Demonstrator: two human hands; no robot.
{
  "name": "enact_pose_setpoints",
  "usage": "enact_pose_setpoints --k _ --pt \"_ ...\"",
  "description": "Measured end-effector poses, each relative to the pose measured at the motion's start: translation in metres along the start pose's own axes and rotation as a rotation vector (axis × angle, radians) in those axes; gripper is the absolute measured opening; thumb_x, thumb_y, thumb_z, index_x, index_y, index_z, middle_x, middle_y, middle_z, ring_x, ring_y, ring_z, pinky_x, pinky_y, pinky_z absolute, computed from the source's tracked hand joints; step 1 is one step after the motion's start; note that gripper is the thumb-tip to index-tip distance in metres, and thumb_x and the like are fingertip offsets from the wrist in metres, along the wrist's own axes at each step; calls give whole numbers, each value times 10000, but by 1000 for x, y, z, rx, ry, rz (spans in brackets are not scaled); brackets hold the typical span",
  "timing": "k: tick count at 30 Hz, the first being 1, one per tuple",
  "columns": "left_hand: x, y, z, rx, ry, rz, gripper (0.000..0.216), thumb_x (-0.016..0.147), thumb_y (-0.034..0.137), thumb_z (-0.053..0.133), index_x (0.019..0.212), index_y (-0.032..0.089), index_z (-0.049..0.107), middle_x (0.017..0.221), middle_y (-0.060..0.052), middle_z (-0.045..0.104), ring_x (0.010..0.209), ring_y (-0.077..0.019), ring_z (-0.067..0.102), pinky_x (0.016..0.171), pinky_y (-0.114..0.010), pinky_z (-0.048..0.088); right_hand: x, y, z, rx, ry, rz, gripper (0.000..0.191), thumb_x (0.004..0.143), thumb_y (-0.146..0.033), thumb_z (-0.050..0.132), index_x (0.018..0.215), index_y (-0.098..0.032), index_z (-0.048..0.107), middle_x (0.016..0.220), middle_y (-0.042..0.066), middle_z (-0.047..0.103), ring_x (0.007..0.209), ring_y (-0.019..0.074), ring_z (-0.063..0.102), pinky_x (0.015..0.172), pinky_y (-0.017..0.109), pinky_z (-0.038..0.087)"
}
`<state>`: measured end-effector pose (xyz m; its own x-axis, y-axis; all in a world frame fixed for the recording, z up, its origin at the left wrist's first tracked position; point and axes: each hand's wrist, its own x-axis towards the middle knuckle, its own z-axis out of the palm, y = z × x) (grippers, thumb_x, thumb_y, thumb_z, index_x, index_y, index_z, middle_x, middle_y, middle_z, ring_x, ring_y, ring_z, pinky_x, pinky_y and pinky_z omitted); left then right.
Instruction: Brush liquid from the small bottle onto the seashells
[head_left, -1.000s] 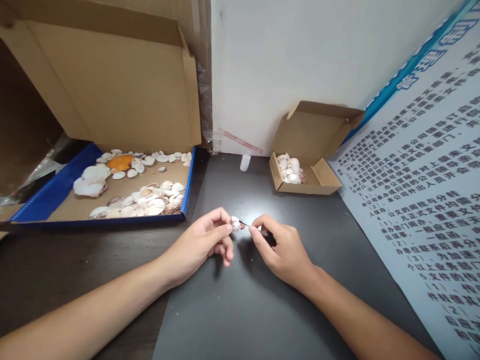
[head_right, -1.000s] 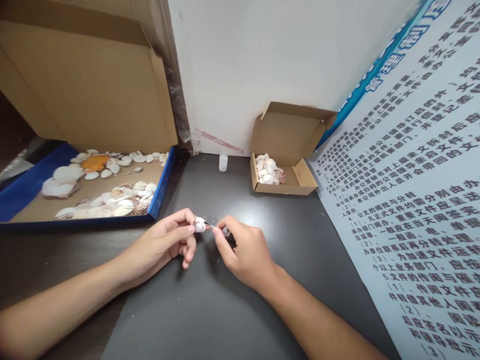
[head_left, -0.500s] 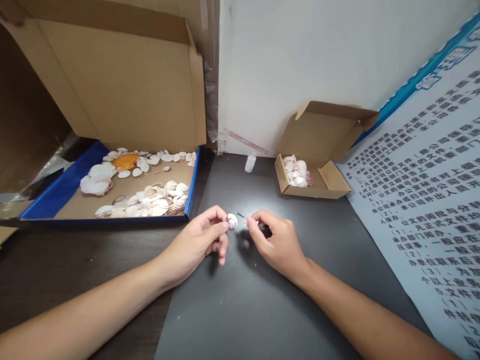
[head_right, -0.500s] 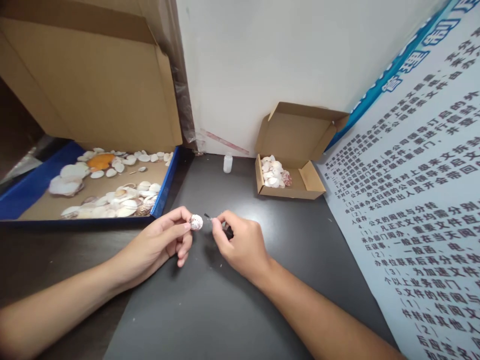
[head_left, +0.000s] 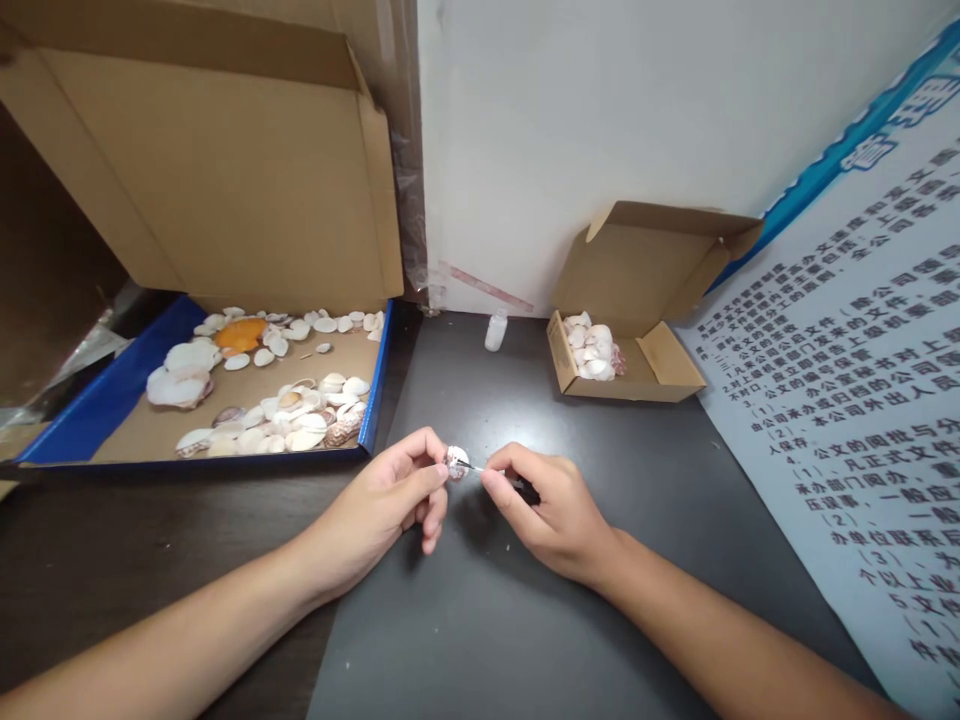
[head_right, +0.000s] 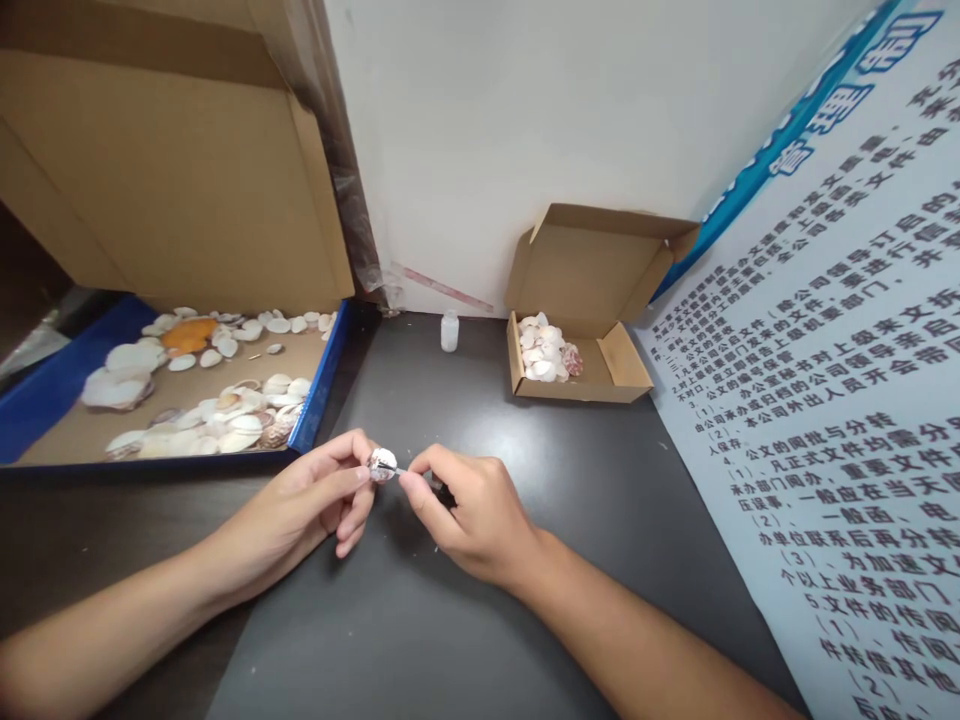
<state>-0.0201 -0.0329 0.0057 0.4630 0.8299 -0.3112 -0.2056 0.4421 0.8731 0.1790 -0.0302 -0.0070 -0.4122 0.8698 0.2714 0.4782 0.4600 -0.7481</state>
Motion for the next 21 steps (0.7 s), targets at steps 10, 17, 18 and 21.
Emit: enact_pose_setpoints --k 10,17,18,21 --pt "1 -2 -2 36 -12 6 196 920 323 554 827 208 426 490 82 502 441 -64 429 467 -166 410 -1 -1 1 -38 54 4 169 921 -257 520 781 -183 577 576 -54 509 489 70 417 522 197 325" --pt "1 0 -1 65 -24 12 185 929 332 544 846 210 431 498 82 509 450 -68 430 469 -169 412 -3 -2 2 -106 22 46 219 931 -275 500 755 -184 592 602 -34 553 521 83 446 546 211 323" --pt "1 0 -1 66 -24 12 188 929 334 543 844 210 429 499 82 509 449 -68 425 467 -169 411 -4 -3 2 -118 41 84 227 934 -279 497 750 -185 590 589 -38 540 514 82 442 540 210 318" --pt "1 -1 -2 77 -28 13 191 928 332 543 840 208 428 493 82 506 442 -65 420 466 -166 403 -8 -8 3 -104 45 133 248 945 -285 478 745 -185 586 573 -43 517 506 80 438 535 206 314"
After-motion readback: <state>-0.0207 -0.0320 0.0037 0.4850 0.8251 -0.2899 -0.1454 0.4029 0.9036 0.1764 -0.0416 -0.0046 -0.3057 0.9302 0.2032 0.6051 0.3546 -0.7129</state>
